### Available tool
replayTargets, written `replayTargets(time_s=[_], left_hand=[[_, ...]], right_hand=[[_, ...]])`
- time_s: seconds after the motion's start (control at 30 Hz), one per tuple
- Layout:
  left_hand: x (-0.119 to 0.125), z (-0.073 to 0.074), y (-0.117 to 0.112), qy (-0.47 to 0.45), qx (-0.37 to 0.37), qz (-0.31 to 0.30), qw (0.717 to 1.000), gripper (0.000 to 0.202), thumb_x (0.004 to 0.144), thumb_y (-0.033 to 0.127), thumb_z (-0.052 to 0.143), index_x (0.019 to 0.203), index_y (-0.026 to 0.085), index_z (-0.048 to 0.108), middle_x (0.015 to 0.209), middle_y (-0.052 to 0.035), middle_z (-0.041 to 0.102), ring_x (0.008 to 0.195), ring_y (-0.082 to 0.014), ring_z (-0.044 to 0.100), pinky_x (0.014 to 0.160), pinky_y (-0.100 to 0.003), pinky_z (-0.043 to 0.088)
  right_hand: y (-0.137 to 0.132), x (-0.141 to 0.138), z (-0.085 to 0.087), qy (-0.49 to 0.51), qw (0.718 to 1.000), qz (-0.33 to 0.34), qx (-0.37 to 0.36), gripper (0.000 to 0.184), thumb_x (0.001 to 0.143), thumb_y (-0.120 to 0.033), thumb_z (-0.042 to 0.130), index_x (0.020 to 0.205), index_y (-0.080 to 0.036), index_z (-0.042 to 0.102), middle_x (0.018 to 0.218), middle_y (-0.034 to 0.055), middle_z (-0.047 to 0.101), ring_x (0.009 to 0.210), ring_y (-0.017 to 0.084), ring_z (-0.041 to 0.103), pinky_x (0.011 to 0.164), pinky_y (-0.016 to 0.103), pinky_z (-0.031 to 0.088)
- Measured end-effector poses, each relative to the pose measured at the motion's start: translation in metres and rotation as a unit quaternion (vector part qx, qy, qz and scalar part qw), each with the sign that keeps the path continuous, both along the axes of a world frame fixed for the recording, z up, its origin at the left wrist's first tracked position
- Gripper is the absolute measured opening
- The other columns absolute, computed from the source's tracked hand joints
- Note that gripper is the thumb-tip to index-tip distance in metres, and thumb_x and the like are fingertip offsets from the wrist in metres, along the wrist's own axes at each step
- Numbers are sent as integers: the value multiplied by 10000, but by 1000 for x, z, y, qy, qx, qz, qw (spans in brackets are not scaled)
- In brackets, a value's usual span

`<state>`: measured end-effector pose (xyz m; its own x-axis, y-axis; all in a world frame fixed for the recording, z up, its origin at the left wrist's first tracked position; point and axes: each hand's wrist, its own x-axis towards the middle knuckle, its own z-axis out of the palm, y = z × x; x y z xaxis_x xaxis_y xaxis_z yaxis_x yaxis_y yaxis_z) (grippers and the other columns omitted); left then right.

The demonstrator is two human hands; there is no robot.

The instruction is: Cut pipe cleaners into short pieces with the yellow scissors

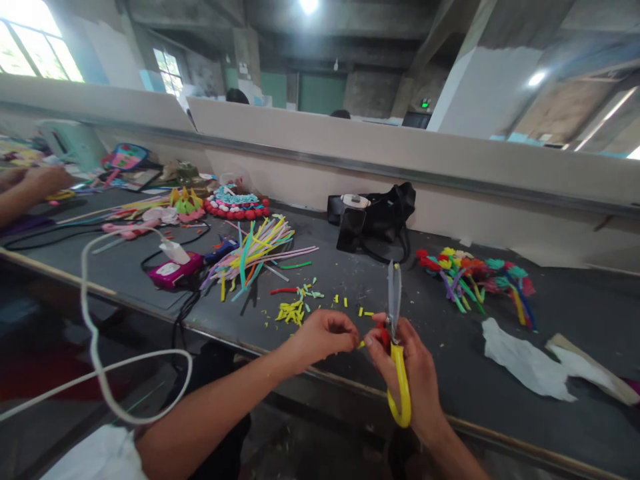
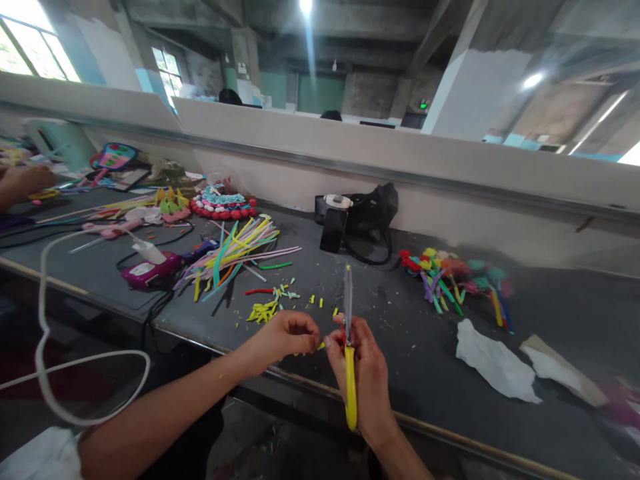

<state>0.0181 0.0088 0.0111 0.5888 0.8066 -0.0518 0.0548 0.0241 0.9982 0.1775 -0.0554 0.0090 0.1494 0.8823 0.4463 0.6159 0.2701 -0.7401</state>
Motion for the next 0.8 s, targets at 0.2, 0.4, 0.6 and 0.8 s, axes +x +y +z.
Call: replayTargets(time_s=[0.2, 0.4, 0.6, 0.8], left_hand=[[-3, 4, 4, -52, -113, -48, 991, 89, 625, 216, 668, 644, 130, 676, 607, 10, 628, 550, -91, 546, 606, -225, 419], [-1, 2, 3, -68, -160, -82, 981, 85, 602, 213, 694, 615, 132, 671, 555, 10, 615, 544, -106, 554, 602, -243, 438], [6, -1, 1, -130, -160, -12, 978, 35, 577, 131, 603, 584, 144, 634, 540, 27, 559, 526, -92, 511, 584, -237, 414], [5, 5, 13, -300, -100, 172, 933, 51, 632, 147, 632, 602, 159, 592, 582, 39, 519, 613, -97, 525, 670, -237, 411]], right_hand=[[-3, 1, -2, 0, 1000, 20, 9, 222, 840, -241, 577, 1058, -216, 541, 764, -42, 637, 652, 97, 628, 650, 180, 491], [-4, 3, -5, 8, 999, 38, -7, 247, 852, -260, 579, 1091, -229, 527, 786, -46, 640, 648, 91, 624, 640, 176, 488], [-7, 4, -3, -14, 1000, 11, -14, 240, 878, -349, 556, 1076, -212, 539, 813, -11, 653, 654, 119, 633, 641, 212, 501], [-11, 2, -13, -153, 985, -60, -43, 255, 893, -411, 521, 1057, -225, 578, 824, 12, 674, 666, 155, 635, 617, 248, 466]])
